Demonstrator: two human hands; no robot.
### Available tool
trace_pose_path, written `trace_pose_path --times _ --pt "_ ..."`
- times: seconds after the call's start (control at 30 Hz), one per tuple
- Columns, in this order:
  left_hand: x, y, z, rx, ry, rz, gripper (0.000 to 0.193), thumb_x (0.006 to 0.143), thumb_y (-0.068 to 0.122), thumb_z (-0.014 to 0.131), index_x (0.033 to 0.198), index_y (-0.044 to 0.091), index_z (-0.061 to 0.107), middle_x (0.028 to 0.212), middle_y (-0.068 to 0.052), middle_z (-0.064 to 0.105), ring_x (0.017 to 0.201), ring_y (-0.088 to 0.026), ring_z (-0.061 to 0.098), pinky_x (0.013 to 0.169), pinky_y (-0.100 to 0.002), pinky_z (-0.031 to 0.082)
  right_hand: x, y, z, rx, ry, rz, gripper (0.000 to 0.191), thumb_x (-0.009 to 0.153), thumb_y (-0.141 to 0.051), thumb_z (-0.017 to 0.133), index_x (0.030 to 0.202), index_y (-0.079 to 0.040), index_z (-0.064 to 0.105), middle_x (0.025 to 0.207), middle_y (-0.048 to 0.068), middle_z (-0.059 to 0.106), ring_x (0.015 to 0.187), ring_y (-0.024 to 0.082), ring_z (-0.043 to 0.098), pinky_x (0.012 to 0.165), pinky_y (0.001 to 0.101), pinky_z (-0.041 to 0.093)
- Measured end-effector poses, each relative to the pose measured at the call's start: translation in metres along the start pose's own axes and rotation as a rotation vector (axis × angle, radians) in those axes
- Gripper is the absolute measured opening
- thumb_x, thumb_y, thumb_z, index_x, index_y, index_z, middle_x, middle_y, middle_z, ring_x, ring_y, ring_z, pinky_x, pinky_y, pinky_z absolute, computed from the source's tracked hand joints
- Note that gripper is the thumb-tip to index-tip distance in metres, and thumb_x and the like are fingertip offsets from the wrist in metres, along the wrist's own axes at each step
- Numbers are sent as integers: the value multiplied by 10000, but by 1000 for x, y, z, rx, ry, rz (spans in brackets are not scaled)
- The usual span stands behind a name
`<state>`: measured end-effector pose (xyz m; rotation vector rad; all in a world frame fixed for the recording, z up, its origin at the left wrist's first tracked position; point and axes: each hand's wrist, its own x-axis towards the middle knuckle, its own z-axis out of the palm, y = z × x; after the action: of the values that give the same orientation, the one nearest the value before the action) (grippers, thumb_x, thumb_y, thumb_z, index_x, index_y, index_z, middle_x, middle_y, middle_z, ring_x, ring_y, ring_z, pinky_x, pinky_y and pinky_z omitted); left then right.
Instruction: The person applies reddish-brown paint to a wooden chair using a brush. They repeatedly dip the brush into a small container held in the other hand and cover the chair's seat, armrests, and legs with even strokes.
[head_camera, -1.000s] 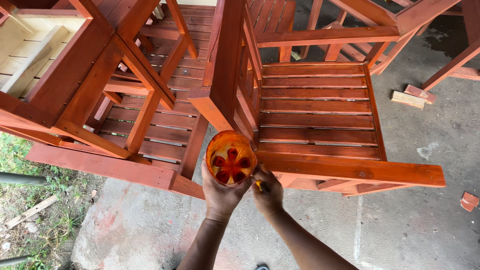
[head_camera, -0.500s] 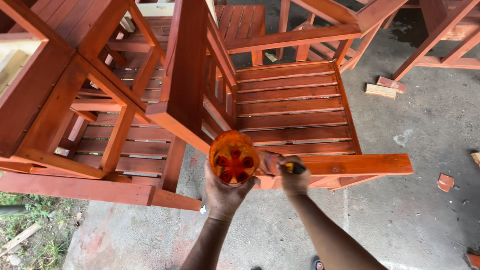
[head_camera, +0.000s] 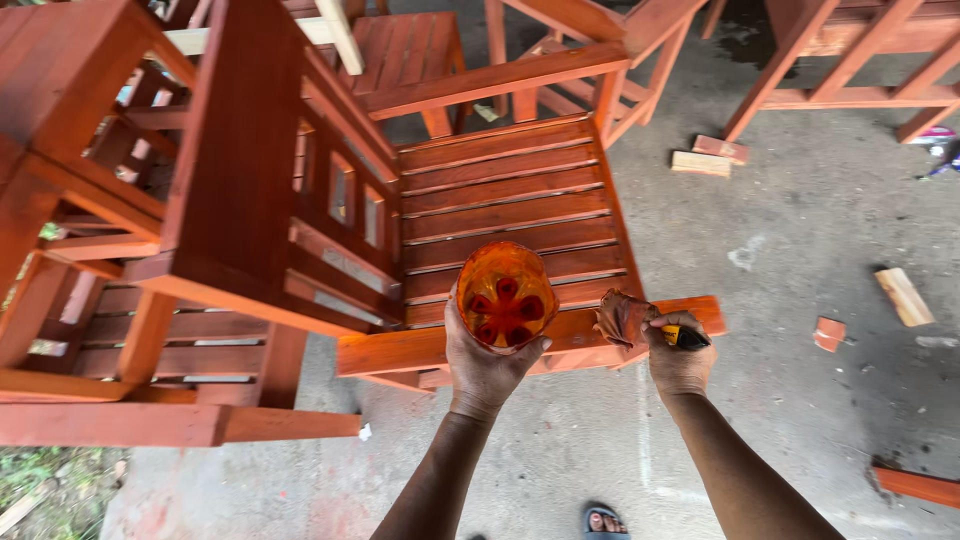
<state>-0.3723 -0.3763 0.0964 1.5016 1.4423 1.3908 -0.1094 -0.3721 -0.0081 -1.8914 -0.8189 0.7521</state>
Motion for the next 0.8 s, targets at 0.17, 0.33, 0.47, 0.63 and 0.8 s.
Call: trace_pose_path --times 0.17,0.33,0.47,0.63,0.8 --pt "-2 11 51 -12 -56 -38 1057 587 253 995 1400 57 349 1342 -133 539 1256 -267 612 1057 -385 605 38 7 -53 2 65 -55 160 857 -84 830 821 -104 675 951 21 713 919 126 667 843 289 538" --pt "1 22 89 -46 -75 -51 1063 601 261 980 1416 63 326 1348 -138 521 1266 -266 604 1052 -375 609 80 14 -101 -70 103 -126 158 844 -12 825 824 -87 688 984 28 718 945 127 661 878 287 543" --pt "-1 24 105 -13 -72 -32 1057 602 271 985 1407 62 332 1345 -139 525 1276 -268 604 1060 -376 608 106 22 -135 59 78 -244 175 915 64 756 849 -80 682 1007 50 734 949 133 677 871 293 572" --pt "-4 23 117 -55 -65 -28 1032 604 272 980 1396 60 354 1343 -135 540 1274 -268 621 1061 -379 619 118 29 -134 409 -133 118 204 850 84 743 852 -88 634 1044 46 719 1029 158 705 1003 371 558" --pt "-8 21 121 -45 -63 -17 1074 604 261 985 1426 55 325 1352 -143 513 1285 -280 588 1087 -403 581 106 41 -140 543 -180 341 191 884 42 688 894 -108 572 1071 62 699 1059 198 708 1038 496 562"
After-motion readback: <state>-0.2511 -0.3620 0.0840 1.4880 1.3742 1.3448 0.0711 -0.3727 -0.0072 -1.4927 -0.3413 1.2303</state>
